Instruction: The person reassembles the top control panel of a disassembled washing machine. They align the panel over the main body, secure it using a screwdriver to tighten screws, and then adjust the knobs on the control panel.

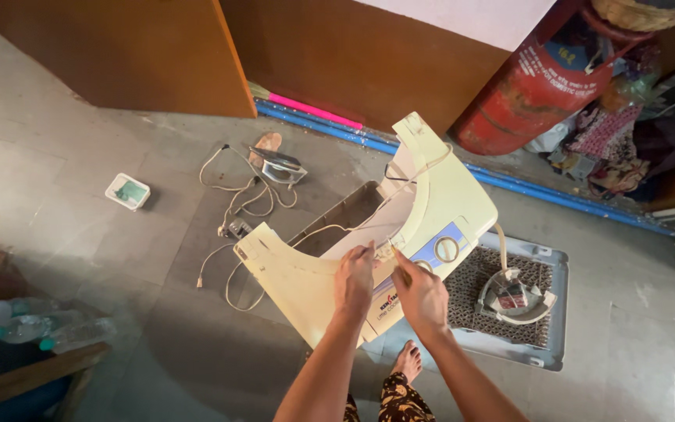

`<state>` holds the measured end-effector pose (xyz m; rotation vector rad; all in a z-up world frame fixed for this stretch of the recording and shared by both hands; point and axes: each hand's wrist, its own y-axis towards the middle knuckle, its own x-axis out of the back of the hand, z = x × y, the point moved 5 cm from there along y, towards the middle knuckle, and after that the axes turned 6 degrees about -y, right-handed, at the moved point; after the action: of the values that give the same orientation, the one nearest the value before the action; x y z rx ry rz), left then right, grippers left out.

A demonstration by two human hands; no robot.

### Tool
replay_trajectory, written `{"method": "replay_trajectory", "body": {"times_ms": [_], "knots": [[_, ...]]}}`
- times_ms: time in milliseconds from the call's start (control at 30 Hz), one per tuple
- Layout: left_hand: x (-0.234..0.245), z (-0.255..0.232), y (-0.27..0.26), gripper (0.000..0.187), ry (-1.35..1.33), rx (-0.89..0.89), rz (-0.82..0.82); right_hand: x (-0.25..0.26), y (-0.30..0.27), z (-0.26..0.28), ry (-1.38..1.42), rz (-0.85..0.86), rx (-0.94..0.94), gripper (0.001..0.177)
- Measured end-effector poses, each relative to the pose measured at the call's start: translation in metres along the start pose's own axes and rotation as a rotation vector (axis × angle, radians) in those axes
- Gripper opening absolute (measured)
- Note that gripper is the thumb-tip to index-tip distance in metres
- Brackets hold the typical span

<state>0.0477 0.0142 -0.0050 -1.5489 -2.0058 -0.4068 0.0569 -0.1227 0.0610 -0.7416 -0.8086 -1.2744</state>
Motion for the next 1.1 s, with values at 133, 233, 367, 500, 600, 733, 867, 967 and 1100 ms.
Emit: {"method": "replay_trajectory", "body": {"times_ms": [133, 233, 367, 500, 600, 733, 867, 967, 1100], "knots": [[0.017, -0.017, 0.000, 0.045, -0.137, -0.066, -0.071, 0.012, -0.012, -0.014, -0.024, -0.023, 0.019, 0.038], [0.029, -0.037, 0.000, 0.035, -0.282, -0.227, -0.184, 0.019, -0.017, -0.021, -0.038, -0.021, 0.023, 0.039], [0.021, -0.042, 0.015, 0.027, -0.503, -0.081, -0.016, 0.029, -0.018, -0.027, -0.068, -0.020, 0.026, 0.037], [0.014, -0.041, 0.026, 0.026, -0.703, 0.157, 0.171, 0.045, -0.018, -0.020, -0.007, -0.146, 0.210, 0.032], [0.015, -0.043, 0.031, 0.025, -0.871, 0.241, 0.259, 0.053, -0.016, -0.021, 0.016, -0.138, 0.221, 0.032], [0.018, -0.045, 0.035, 0.026, -0.809, 0.256, 0.225, 0.063, -0.014, -0.018, 0.002, -0.146, 0.294, 0.033], [0.013, -0.043, 0.035, 0.028, -0.850, 0.349, 0.217, 0.071, -0.012, -0.015, 0.037, -0.172, 0.349, 0.031], [0.001, -0.033, 0.031, 0.023, -1.083, 0.597, 0.251, 0.071, -0.009, -0.011, 0.058, -0.163, 0.376, 0.032], [-0.005, -0.017, 0.015, 0.013, -1.420, 0.984, 0.306, 0.063, -0.005, -0.007, 0.026, -0.065, 0.332, 0.033]]}}
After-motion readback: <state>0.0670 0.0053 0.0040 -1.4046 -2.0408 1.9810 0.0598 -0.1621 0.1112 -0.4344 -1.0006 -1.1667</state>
